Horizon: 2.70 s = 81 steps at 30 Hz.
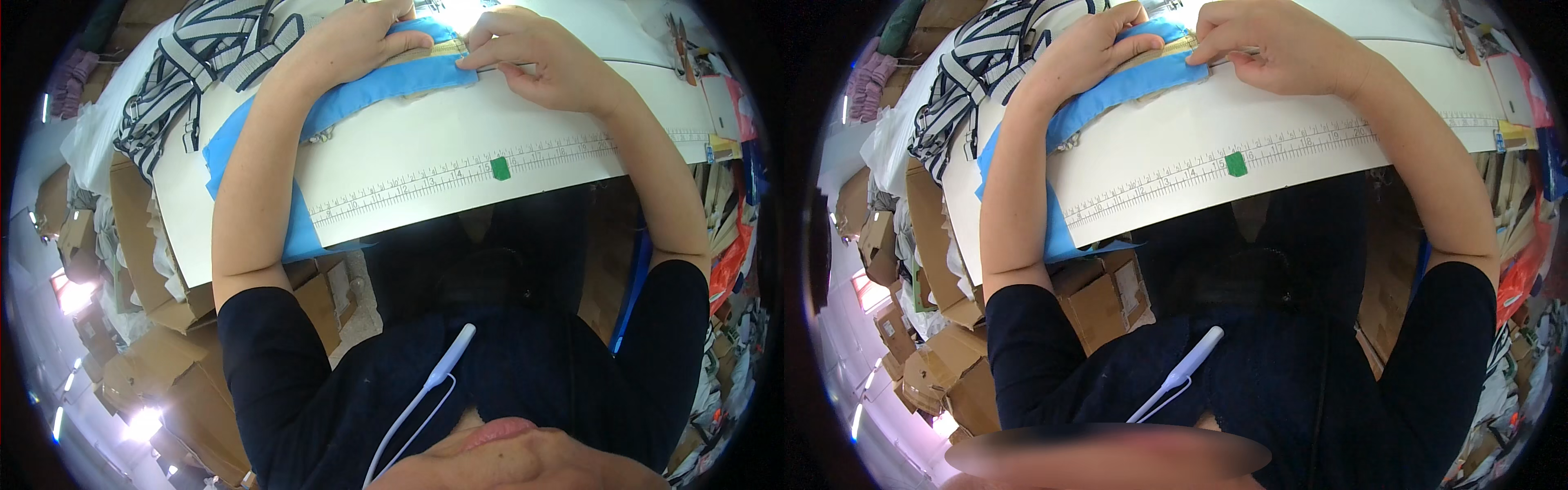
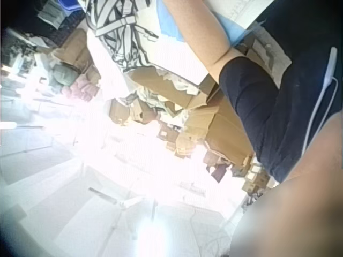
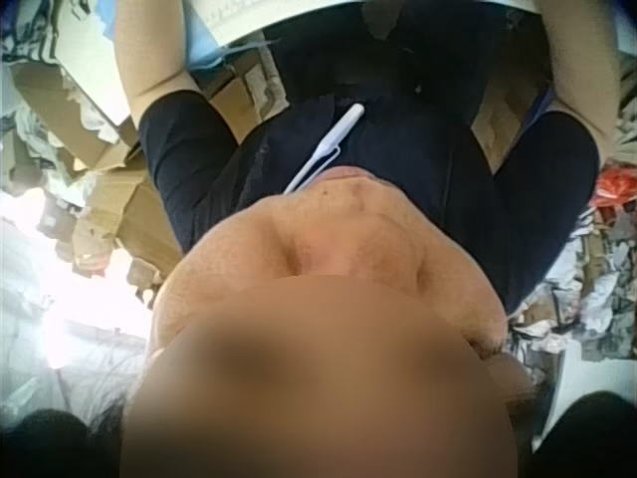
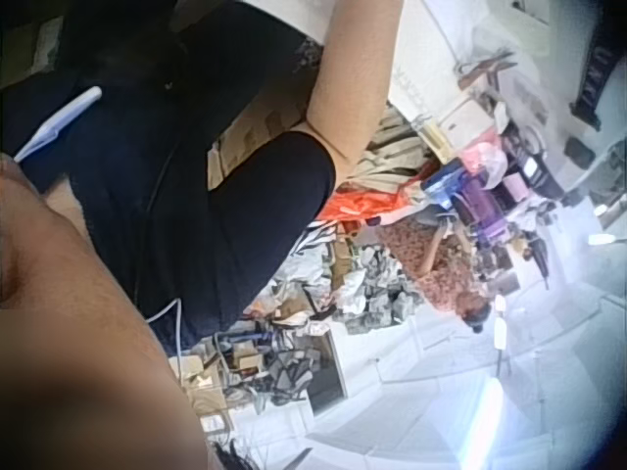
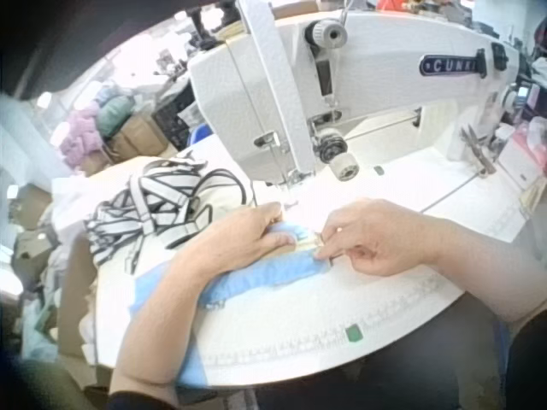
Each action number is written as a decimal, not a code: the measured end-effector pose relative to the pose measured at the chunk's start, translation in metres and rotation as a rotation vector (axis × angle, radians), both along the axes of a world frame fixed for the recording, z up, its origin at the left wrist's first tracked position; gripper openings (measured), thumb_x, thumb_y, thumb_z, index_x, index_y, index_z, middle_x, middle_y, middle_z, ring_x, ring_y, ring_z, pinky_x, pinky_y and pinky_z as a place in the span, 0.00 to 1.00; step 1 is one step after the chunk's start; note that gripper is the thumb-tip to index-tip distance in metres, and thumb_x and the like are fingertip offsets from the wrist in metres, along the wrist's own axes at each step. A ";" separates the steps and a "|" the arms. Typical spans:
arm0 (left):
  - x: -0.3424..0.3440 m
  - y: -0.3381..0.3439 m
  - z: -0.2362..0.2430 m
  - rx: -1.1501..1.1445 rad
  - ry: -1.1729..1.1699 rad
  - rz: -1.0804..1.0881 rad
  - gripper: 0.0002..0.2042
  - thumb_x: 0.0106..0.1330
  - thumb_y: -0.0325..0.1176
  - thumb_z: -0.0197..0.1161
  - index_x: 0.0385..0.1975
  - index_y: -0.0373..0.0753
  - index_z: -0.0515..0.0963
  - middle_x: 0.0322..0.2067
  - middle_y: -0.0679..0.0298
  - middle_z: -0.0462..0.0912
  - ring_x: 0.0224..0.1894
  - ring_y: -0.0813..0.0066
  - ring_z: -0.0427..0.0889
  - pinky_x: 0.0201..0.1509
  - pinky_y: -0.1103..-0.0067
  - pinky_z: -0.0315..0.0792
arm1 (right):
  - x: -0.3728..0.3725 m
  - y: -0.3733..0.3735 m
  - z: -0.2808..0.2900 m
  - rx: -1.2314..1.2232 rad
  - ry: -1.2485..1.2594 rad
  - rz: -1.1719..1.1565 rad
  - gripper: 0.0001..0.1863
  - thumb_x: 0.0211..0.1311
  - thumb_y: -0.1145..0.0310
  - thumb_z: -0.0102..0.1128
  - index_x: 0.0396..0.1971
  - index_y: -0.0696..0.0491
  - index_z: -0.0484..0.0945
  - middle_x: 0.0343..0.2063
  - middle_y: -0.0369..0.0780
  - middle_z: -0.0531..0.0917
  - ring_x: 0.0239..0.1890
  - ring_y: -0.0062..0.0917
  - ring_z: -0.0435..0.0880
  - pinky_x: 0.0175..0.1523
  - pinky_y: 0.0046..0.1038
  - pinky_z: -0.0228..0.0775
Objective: Sewing leather and fabric components together with a zipper and lining using an industrial sewing machine.
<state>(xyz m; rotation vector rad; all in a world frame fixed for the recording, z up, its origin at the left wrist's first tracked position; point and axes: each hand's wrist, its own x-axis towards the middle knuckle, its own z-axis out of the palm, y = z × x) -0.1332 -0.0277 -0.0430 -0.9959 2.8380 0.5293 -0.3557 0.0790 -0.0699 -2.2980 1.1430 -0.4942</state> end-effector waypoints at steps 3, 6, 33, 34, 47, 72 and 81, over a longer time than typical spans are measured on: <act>0.002 0.001 0.001 -0.019 -0.003 -0.021 0.22 0.66 0.47 0.60 0.43 0.30 0.75 0.33 0.45 0.82 0.37 0.49 0.82 0.41 0.65 0.74 | 0.002 -0.007 -0.015 -0.181 -0.046 -0.013 0.18 0.45 0.79 0.56 0.37 0.51 0.86 0.36 0.40 0.82 0.41 0.33 0.80 0.50 0.35 0.69; -0.001 0.002 -0.002 -0.010 0.005 -0.011 0.21 0.66 0.47 0.60 0.42 0.30 0.75 0.33 0.44 0.82 0.37 0.49 0.82 0.41 0.65 0.74 | -0.008 -0.030 -0.054 -0.904 -0.341 0.292 0.18 0.45 0.78 0.57 0.39 0.52 0.85 0.37 0.39 0.82 0.42 0.33 0.80 0.52 0.34 0.68; 0.001 0.002 -0.008 0.016 0.123 0.103 0.26 0.56 0.55 0.68 0.42 0.39 0.78 0.30 0.53 0.85 0.33 0.59 0.84 0.39 0.68 0.76 | 0.010 0.009 -0.007 -0.435 0.100 -0.009 0.20 0.42 0.84 0.59 0.37 0.49 0.82 0.47 0.34 0.82 0.57 0.31 0.74 0.70 0.43 0.59; 0.001 0.001 -0.007 0.013 0.125 0.100 0.26 0.56 0.55 0.68 0.42 0.39 0.78 0.30 0.53 0.85 0.33 0.59 0.84 0.39 0.68 0.76 | 0.012 0.010 -0.005 -0.466 0.133 -0.008 0.20 0.42 0.84 0.59 0.37 0.49 0.82 0.47 0.34 0.81 0.58 0.31 0.74 0.70 0.43 0.59; 0.000 -0.003 -0.005 0.145 0.177 0.150 0.19 0.58 0.49 0.68 0.32 0.36 0.79 0.25 0.55 0.82 0.27 0.64 0.80 0.34 0.72 0.73 | 0.013 0.007 -0.008 -0.498 0.143 0.016 0.15 0.44 0.79 0.63 0.36 0.50 0.79 0.46 0.36 0.80 0.50 0.29 0.78 0.54 0.31 0.70; -0.003 -0.002 -0.016 -0.085 0.110 0.047 0.12 0.63 0.44 0.63 0.35 0.42 0.80 0.29 0.57 0.85 0.33 0.58 0.85 0.39 0.67 0.77 | 0.010 0.007 -0.014 -0.479 0.132 0.016 0.19 0.40 0.84 0.60 0.35 0.49 0.79 0.45 0.35 0.80 0.53 0.26 0.78 0.55 0.34 0.66; -0.002 -0.002 -0.020 -0.133 0.150 0.037 0.13 0.63 0.46 0.62 0.35 0.43 0.79 0.27 0.58 0.85 0.31 0.60 0.85 0.36 0.67 0.77 | 0.012 0.004 -0.017 -0.481 0.100 0.009 0.14 0.48 0.80 0.59 0.36 0.49 0.80 0.43 0.35 0.78 0.45 0.24 0.78 0.60 0.37 0.62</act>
